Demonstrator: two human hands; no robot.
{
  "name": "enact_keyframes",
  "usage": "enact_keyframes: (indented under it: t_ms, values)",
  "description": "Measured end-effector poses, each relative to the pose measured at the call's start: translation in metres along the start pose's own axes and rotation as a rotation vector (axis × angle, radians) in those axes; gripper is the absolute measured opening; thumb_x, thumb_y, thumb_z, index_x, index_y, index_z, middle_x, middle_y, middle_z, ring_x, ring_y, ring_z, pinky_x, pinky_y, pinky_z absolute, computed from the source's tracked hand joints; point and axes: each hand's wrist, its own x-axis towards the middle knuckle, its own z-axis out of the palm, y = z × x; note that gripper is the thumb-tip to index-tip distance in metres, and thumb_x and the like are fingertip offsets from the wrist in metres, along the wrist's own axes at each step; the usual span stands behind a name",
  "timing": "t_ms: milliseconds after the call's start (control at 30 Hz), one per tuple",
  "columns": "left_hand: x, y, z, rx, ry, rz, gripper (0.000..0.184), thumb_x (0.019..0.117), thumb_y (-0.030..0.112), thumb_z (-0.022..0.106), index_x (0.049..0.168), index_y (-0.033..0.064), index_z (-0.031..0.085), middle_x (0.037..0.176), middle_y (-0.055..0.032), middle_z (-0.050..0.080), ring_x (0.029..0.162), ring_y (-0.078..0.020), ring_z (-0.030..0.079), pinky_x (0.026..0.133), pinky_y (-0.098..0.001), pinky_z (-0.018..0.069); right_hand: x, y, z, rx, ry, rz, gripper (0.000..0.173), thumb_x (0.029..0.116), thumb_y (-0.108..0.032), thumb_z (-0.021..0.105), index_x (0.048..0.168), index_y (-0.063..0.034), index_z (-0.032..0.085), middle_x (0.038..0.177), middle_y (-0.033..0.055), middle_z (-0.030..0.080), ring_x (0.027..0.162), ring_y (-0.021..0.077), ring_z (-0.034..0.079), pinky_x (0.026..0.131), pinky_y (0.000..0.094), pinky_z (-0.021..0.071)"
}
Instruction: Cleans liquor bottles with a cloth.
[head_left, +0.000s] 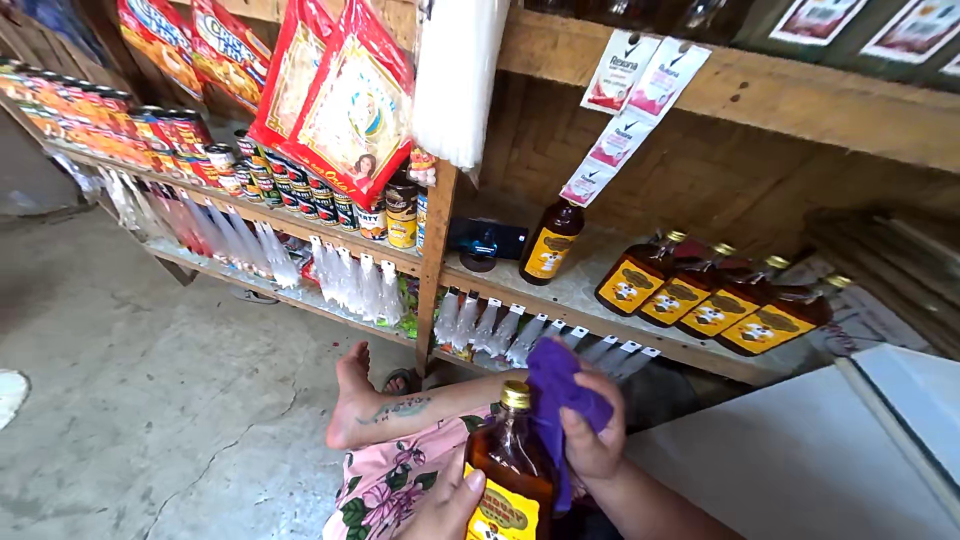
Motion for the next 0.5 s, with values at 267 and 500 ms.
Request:
enact_keyframes:
  t_ms: [267,500]
  values:
    - [-0.003,-0.006,-0.006,-0.06,0.006,0.001,0.068,0.0997,0.058,0.049,0.144,0.0076,0.037,0.12,0.0012,0.07,0.11,-0.0101,0.069,0.1,-0.0347,0.0558,0.022,-0.011,0.012,0.08,-0.473,-0.097,0.026,0.1024,-0.026,0.059,0.127,-0.0177,0.06,0.139,0.0058,0.063,0.143,0.0248,0.047,0.126,0.0522,0.026]
    - [-0.006,-0.007,-0.008,-0.081,0.021,-0.003,0.068,0.0977,0.061,0.05,0.141,0.0098,0.043,0.117,0.0017,0.072,0.107,-0.0095,0.07,0.098,-0.0331,0.0566,0.017,-0.013,0.014,0.035,-0.486,-0.179,0.022,0.1021,-0.023,0.059,0.121,-0.013,0.062,0.122,0.005,0.07,0.133,0.0211,0.057,0.125,0.0487,0.031]
